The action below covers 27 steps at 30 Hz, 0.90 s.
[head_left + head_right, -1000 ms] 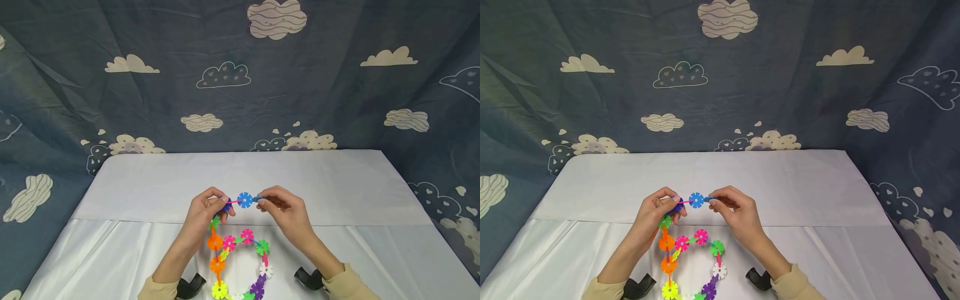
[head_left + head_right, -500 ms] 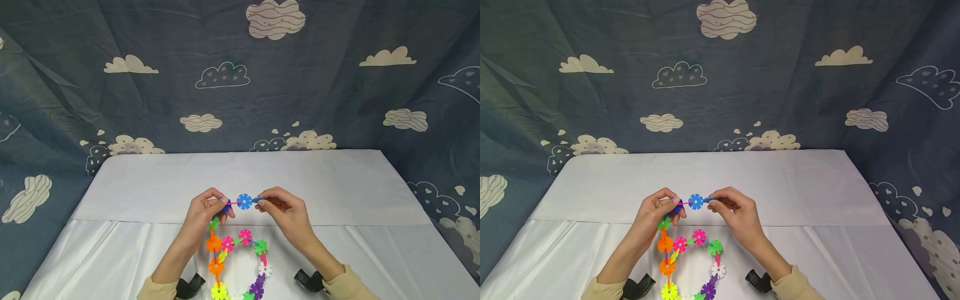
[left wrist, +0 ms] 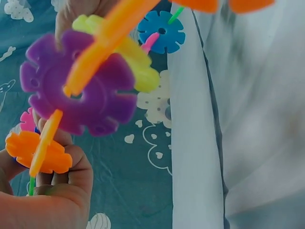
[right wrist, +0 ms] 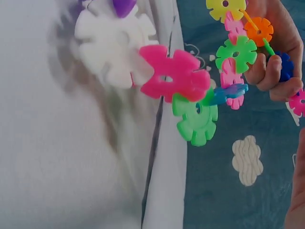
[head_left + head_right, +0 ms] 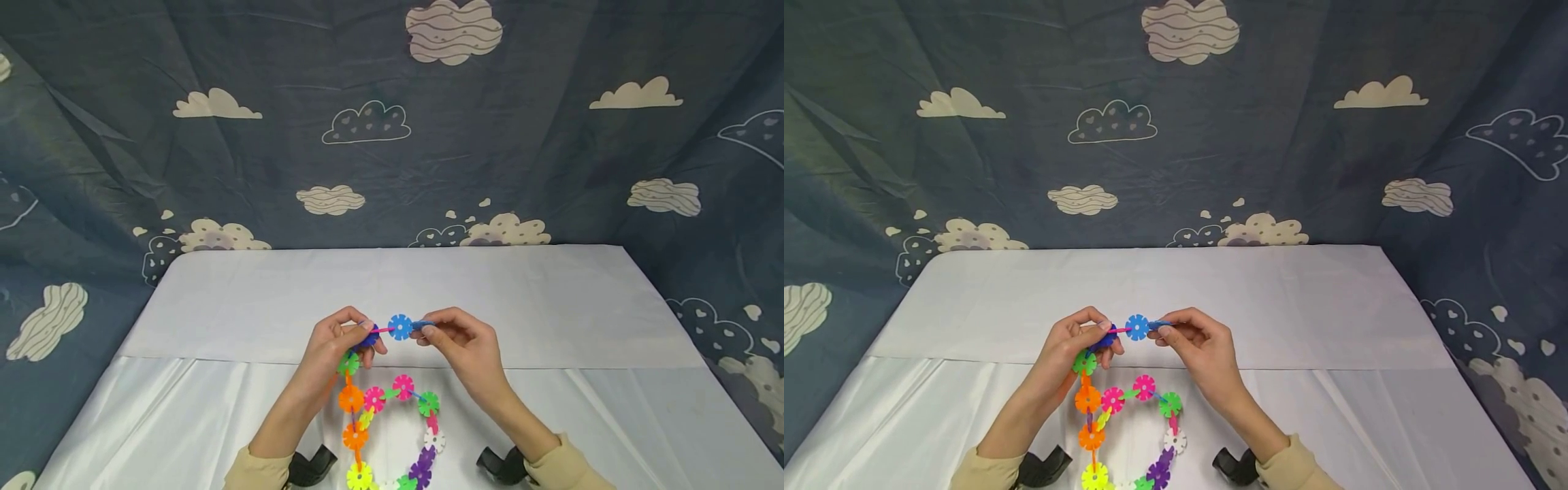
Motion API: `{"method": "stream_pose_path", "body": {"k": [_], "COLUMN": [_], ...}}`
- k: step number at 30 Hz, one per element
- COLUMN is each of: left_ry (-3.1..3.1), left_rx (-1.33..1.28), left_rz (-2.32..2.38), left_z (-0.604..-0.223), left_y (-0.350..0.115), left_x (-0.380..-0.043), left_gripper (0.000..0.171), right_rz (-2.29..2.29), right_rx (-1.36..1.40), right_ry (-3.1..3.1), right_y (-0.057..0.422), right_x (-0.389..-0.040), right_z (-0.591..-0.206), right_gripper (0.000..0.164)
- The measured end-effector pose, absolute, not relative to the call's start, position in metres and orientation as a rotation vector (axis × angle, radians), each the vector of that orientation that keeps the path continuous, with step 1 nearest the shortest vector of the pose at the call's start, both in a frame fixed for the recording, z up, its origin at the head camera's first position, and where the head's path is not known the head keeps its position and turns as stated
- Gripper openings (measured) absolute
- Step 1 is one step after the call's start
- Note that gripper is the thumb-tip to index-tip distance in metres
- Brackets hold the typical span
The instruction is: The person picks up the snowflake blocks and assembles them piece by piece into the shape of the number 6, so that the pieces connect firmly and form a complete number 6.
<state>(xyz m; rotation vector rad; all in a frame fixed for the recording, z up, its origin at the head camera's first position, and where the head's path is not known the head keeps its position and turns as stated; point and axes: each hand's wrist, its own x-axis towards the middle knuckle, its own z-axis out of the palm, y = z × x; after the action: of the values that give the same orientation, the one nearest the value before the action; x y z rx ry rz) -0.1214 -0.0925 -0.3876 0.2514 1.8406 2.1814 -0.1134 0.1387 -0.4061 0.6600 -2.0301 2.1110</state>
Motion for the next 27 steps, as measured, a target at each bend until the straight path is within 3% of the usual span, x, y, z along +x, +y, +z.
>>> {"method": "stream_pose_path", "body": {"k": [11, 27], "left_ry": [1.867, 1.840], "left_rx": [0.376, 0.297], "left_rz": [2.138, 2.187], "left_z": [-0.392, -0.398], "left_y": [-0.092, -0.088], "left_x": [-0.123, -0.124], "left_gripper": [0.020, 0.014], "right_rz": [1.596, 1.631], "right_rx": [0.864, 0.874], "right_ry": [-2.161, -2.194], "right_y": [0.147, 0.146], "right_x": [-0.119, -0.126], "right_z": [-0.394, -0.402], "right_gripper": [0.023, 0.019]}}
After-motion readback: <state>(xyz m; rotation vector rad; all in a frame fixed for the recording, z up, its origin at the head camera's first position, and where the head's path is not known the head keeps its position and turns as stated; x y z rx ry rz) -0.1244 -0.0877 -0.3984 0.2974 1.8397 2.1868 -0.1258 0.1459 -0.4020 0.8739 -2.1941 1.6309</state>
